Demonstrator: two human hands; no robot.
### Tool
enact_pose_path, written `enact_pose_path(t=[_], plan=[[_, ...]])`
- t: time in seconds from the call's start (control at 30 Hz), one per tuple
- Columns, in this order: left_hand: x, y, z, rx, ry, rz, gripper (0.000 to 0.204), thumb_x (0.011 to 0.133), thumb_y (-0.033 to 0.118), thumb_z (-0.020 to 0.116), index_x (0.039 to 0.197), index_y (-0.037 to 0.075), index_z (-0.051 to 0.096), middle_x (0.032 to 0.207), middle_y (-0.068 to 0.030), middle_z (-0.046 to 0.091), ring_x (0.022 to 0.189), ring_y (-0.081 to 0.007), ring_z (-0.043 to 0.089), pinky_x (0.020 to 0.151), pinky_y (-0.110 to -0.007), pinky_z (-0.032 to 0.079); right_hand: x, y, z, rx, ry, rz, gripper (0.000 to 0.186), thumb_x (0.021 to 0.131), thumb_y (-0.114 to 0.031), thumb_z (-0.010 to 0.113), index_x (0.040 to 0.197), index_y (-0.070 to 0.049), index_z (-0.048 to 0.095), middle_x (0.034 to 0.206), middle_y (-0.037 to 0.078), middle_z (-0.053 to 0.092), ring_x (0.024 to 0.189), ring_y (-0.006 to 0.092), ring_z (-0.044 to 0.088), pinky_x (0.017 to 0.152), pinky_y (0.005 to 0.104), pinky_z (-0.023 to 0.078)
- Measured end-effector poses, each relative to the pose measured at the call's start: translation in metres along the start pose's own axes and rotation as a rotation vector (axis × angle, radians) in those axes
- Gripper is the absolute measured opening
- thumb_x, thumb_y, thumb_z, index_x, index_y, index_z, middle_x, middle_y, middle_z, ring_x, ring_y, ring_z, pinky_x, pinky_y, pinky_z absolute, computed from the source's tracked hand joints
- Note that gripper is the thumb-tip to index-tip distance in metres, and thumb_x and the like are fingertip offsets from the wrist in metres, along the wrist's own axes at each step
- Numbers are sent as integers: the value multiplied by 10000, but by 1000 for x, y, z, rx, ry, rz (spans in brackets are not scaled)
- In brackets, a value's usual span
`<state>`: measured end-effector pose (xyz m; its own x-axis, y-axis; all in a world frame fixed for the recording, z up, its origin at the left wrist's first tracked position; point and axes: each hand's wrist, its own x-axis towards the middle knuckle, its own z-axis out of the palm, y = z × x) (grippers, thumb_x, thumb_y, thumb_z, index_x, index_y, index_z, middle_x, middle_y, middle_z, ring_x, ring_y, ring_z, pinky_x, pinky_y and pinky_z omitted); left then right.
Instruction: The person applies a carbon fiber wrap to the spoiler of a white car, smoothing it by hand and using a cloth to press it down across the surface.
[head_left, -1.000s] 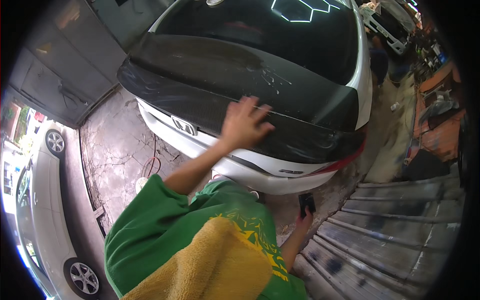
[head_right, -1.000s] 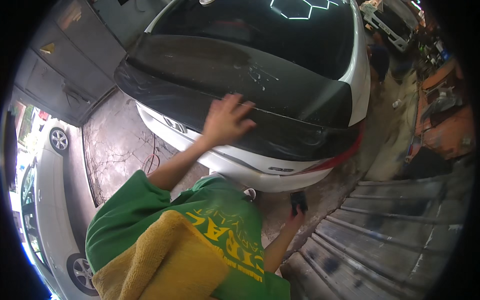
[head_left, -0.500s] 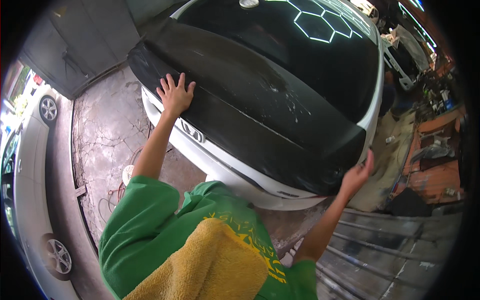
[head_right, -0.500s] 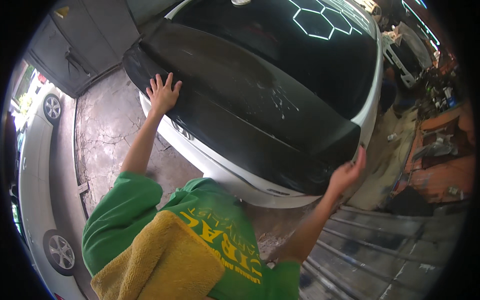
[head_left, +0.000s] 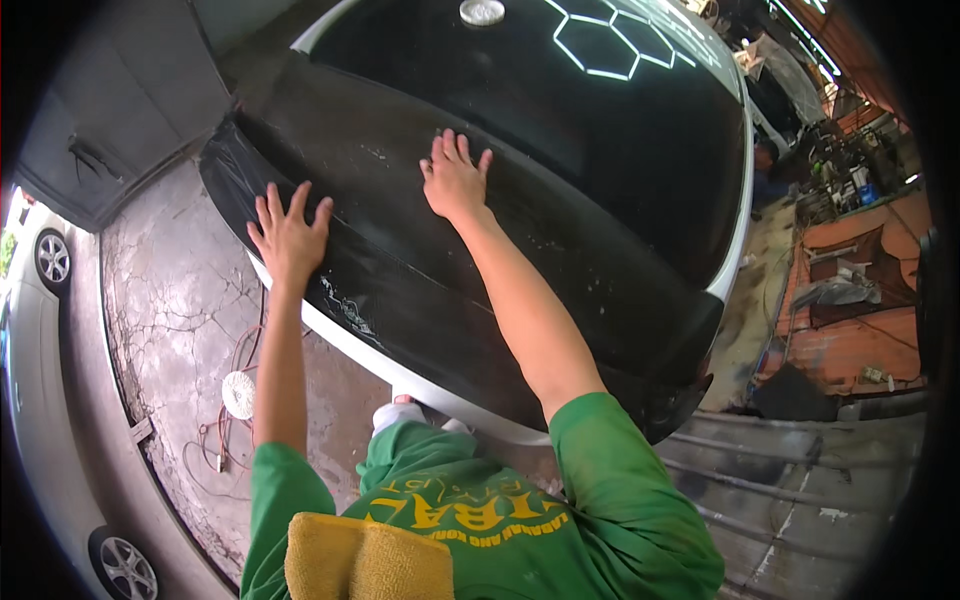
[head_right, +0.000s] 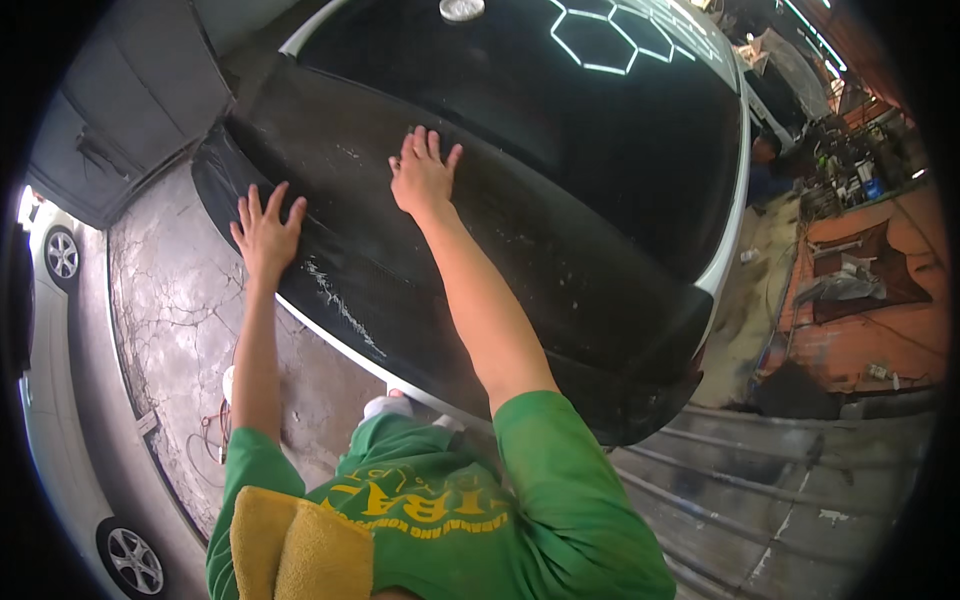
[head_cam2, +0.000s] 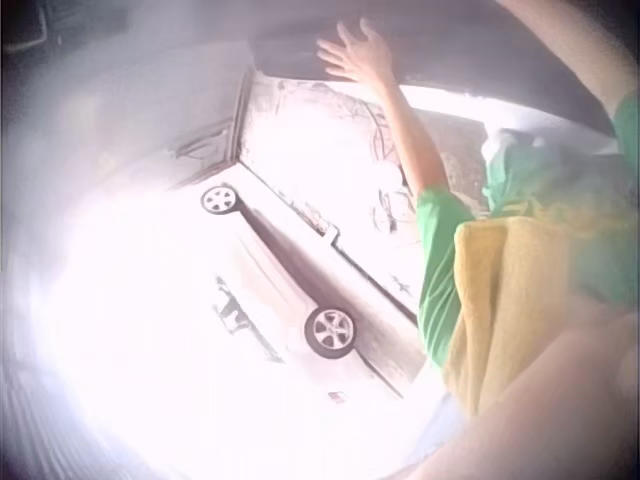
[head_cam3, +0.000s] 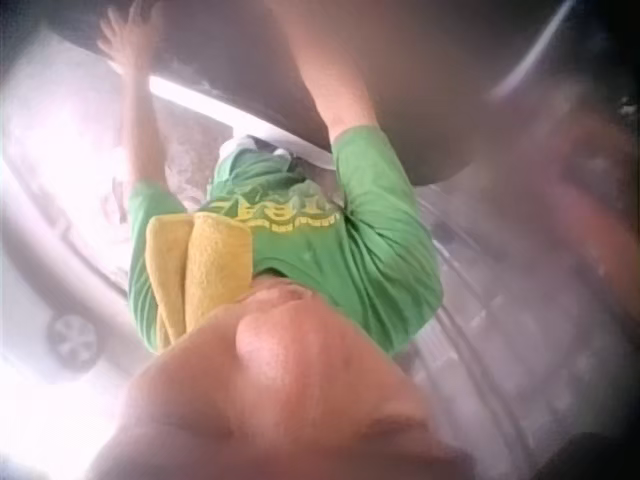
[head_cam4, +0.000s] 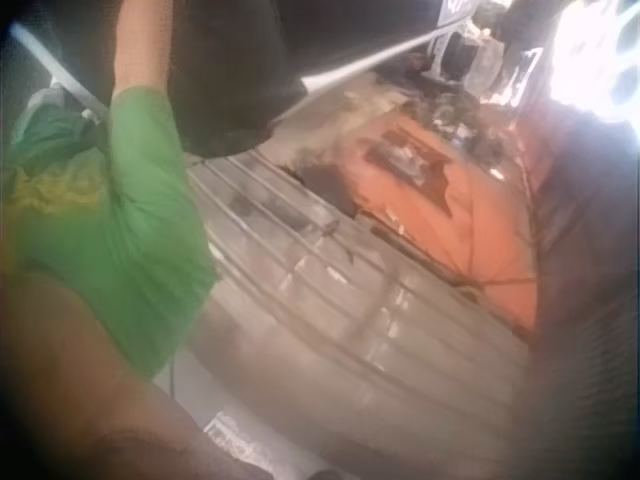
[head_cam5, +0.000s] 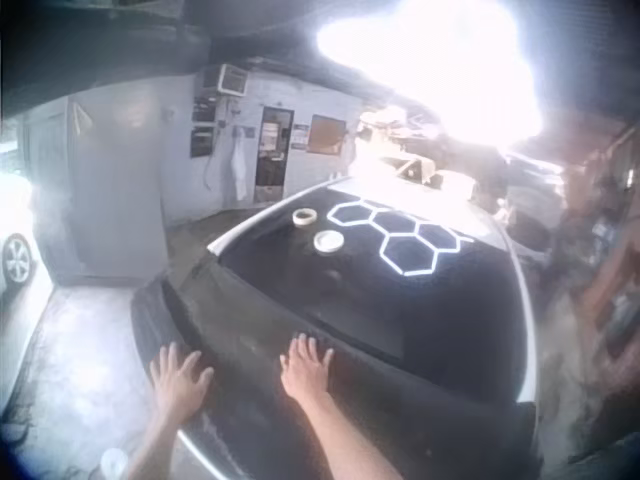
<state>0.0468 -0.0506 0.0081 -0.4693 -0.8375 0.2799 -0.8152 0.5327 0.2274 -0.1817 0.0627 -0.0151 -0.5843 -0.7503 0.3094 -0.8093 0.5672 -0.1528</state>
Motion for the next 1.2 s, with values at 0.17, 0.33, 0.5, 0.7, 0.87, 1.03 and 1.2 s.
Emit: enact_pose_path(t=[0.17, 0.33, 0.5, 0.7, 0.87, 1.03, 1.2], plan=[[90, -123, 24, 126, 97, -81, 573, 923, 601, 497, 1412, 303, 505, 1530, -137, 375, 1419, -343, 319, 1121, -588, 258, -78, 67, -50, -63, -14, 117, 519, 1008, -366, 418, 1423, -56, 456, 1546, 101, 357, 1448, 262, 286, 1134, 616, 210], [102, -124, 16, 128, 1, -182, 628, 946, 637, 404, 1480, 307, 411, 1586, -135, 282, 1477, -356, 209, 1130, -635, 195, -207, 202, -106, -282, -73, 795, 573, 1030, -376, 334, 1514, -70, 299, 1611, 124, 226, 1493, 279, 198, 1116, 669, 161], [107, -114, 37, 176, 45, -130, 640, 939, 649, 409, 1483, 314, 400, 1568, -149, 308, 1455, -396, 241, 1116, -629, 228, -179, 161, -93, -373, 6, 737, 492, 996, -368, 398, 1380, -68, 468, 1516, 131, 373, 1402, 284, 325, 1022, 698, 264], [114, -131, 51, 217, 69, -5, 629, 931, 679, 395, 1460, 339, 422, 1525, -136, 372, 1429, -354, 297, 1075, -612, 299, -99, -11, -56, 12, -8, 105, 381, 978, -293, 474, 1255, -41, 545, 1375, 161, 509, 1284, 346, 476, 981, 640, 358], [128, -178, 69, 235, 8, -77, 676, 933, 717, 315, 1515, 373, 307, 1596, -93, 263, 1469, -342, 221, 1104, -642, 240, -179, -7, -163, 862, 154, 75, 398, 985, -190, 504, 1363, -70, 539, 1481, 147, 453, 1305, 344, 495, 1032, 420, 432], [79, -108, 52, 287, -33, -122, 639, 963, 666, 295, 1521, 355, 302, 1596, -124, 253, 1465, -358, 227, 1108, -650, 228, -350, 110, -207, 179, 370, 282, 510, 924, -148, 548, 1428, -103, 483, 1490, 109, 457, 1375, 319, 427, 1133, 511, 284], [-83, 57, -5, 251, -67, 153, 538, 982, 569, 398, 1422, 270, 477, 1525, -155, 368, 1418, -367, 321, 1075, -620, 310, -451, 159, -206, 331, 244, 372, 519, 950, -192, 524, 1458, -120, 445, 1540, 68, 392, 1419, 304, 363, 1158, 568, 194]])
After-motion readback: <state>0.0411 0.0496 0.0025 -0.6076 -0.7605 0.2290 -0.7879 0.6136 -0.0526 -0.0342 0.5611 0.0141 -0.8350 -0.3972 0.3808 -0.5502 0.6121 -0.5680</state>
